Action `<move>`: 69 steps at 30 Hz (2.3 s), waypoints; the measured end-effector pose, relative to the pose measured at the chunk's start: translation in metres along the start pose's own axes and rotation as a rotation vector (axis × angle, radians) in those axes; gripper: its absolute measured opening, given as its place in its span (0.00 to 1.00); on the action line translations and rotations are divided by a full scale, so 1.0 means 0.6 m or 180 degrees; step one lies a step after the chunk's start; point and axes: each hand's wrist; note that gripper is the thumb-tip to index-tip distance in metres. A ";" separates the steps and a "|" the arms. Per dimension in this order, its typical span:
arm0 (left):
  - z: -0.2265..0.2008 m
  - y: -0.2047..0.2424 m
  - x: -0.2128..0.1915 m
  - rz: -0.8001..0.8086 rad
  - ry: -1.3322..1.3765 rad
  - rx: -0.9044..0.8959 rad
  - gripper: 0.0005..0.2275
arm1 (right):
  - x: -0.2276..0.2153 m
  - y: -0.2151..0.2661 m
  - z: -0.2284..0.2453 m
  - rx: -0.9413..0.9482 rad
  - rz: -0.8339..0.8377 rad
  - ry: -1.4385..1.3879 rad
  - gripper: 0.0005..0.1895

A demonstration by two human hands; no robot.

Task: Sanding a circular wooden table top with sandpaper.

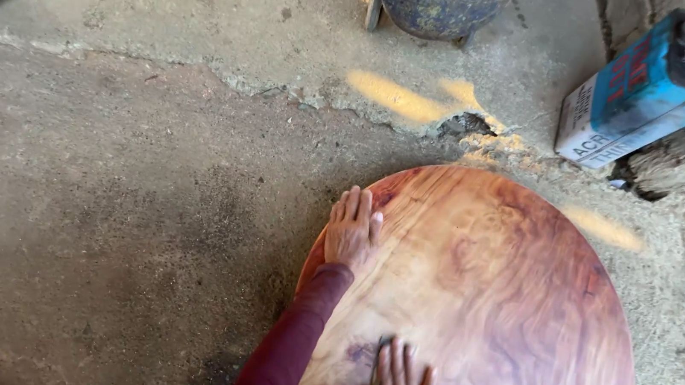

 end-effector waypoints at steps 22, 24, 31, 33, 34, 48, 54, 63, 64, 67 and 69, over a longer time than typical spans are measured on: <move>-0.140 0.274 -0.167 0.1281 0.4158 -0.1559 0.14 | -0.113 -0.005 -0.009 0.3447 -0.0047 -0.7111 0.17; -0.122 0.245 -0.204 0.1203 0.4084 -0.1665 0.11 | -0.040 0.046 -0.068 0.3512 0.0131 -0.6278 0.17; 0.008 0.195 -0.192 0.0192 -0.0345 0.0209 0.27 | -0.071 0.087 -0.120 0.1509 -0.0941 -0.0420 0.23; 0.005 0.196 -0.188 0.0439 -0.0445 0.0184 0.27 | -0.067 0.077 -0.106 0.1375 -0.1048 -0.0088 0.26; 0.002 0.208 -0.191 0.0720 -0.0526 0.0152 0.27 | -0.069 0.084 -0.095 0.1252 -0.1123 0.0256 0.30; 0.013 0.177 -0.243 0.0687 -0.0168 0.0844 0.19 | -0.083 0.088 -0.095 0.1458 -0.0782 0.0046 0.30; 0.067 0.236 -0.230 0.0765 -0.0069 0.0855 0.17 | -0.079 0.076 -0.101 0.1321 -0.0768 0.0100 0.30; 0.043 0.026 -0.047 0.0890 -0.0487 0.0486 0.12 | -0.074 0.082 -0.105 0.1176 -0.0997 0.0245 0.28; 0.041 0.002 -0.044 0.1026 -0.0481 0.0452 0.13 | -0.067 0.077 -0.110 0.1229 -0.1014 0.0237 0.28; 0.053 0.052 -0.097 0.0882 -0.0503 0.0505 0.17 | -0.087 0.073 -0.164 0.1114 -0.0649 0.0418 0.35; 0.070 0.150 -0.148 0.0738 -0.0434 0.0440 0.21 | -0.078 0.069 -0.209 0.1155 -0.0649 0.0492 0.36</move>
Point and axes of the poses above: each hand's wrist, its own y-axis away from the middle knuckle, its own x-axis out of the palm, z = x × y, and after that the axes turned 2 degrees about -y, right-handed
